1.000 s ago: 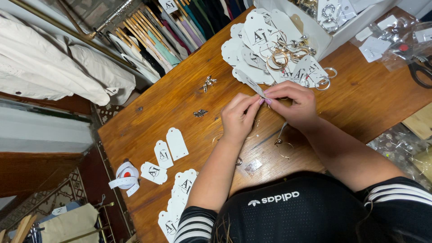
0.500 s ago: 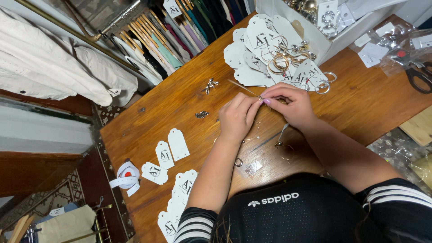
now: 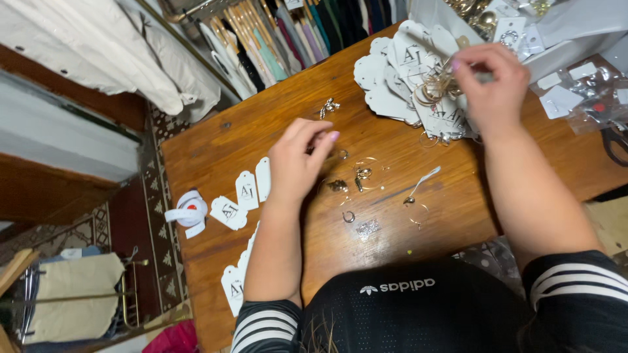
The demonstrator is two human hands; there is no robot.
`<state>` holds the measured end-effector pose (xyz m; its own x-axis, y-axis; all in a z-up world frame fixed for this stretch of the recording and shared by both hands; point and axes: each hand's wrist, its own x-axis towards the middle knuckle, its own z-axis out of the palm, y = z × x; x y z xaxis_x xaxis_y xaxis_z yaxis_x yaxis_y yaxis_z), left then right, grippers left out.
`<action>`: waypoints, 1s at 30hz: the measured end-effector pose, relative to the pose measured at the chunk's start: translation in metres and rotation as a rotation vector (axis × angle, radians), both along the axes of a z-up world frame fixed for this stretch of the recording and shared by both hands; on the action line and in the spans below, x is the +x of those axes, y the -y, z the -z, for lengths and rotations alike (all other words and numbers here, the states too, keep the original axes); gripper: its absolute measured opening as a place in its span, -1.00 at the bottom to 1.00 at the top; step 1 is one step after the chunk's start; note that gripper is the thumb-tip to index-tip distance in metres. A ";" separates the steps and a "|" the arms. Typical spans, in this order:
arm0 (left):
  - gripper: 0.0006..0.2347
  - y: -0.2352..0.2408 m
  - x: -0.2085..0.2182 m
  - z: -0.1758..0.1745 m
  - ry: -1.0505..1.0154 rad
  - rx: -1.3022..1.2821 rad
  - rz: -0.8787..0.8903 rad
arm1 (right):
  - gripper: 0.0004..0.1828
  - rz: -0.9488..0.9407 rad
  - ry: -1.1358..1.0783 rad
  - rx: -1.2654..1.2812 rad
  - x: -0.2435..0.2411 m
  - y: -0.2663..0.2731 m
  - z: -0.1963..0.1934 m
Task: The person attaches small metal clasps to white paper tags using a thin string. They pick up a tag and a clasp, thread the string through the clasp and the tag hole, and then place the finished item on a pile of completed tags.
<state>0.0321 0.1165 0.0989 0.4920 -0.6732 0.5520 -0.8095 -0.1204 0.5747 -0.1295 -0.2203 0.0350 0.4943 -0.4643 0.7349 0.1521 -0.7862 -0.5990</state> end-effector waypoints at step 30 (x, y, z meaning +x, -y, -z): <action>-0.45 -0.185 -0.079 0.169 -0.191 0.456 -0.664 | -0.75 -0.191 -0.935 -0.434 0.041 -0.087 0.109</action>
